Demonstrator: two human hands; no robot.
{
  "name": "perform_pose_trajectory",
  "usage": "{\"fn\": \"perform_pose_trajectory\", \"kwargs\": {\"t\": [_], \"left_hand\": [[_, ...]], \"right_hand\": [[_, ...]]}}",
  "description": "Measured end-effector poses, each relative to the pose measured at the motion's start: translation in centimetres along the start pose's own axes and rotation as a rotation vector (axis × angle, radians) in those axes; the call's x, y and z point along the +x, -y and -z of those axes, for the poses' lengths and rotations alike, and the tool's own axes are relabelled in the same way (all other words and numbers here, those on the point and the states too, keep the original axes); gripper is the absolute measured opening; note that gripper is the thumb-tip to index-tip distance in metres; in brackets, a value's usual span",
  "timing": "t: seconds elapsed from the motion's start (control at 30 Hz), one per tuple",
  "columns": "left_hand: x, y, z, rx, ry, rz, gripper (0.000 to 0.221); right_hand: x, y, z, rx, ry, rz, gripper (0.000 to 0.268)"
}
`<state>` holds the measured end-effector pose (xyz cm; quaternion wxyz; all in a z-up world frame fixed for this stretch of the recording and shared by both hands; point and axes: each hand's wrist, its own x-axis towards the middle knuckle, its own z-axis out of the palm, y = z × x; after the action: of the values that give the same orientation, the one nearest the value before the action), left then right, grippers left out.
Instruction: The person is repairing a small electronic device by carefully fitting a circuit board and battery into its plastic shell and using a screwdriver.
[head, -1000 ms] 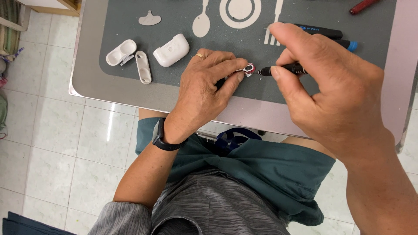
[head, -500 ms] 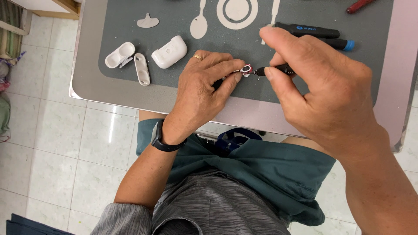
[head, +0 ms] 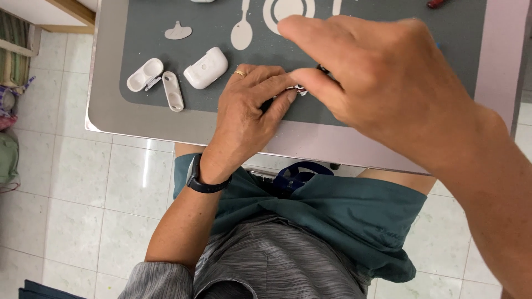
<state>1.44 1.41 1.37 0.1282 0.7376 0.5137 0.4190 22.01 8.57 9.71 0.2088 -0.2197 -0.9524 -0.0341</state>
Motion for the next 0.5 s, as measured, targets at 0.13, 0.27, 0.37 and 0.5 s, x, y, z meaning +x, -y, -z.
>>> {"fn": "perform_pose_trajectory", "kwargs": {"t": [0.13,0.27,0.37,0.5], "left_hand": [[-0.1,-0.2,0.0,0.010,0.015,0.025,0.014],[-0.1,-0.2,0.1,0.002,0.015,0.035,0.016],[0.0,-0.4,0.1,-0.003,0.026,0.043,0.016],[-0.1,-0.2,0.0,0.003,0.011,0.027,0.017]], "right_hand": [[0.6,-0.3,0.7,-0.219,-0.005,0.084,0.045],[0.6,-0.3,0.4,-0.106,0.015,0.073,0.038],[0.3,-0.7,0.3,-0.122,-0.025,0.066,0.029],[0.4,-0.2,1.3,0.101,-0.016,0.112,0.047]]}}
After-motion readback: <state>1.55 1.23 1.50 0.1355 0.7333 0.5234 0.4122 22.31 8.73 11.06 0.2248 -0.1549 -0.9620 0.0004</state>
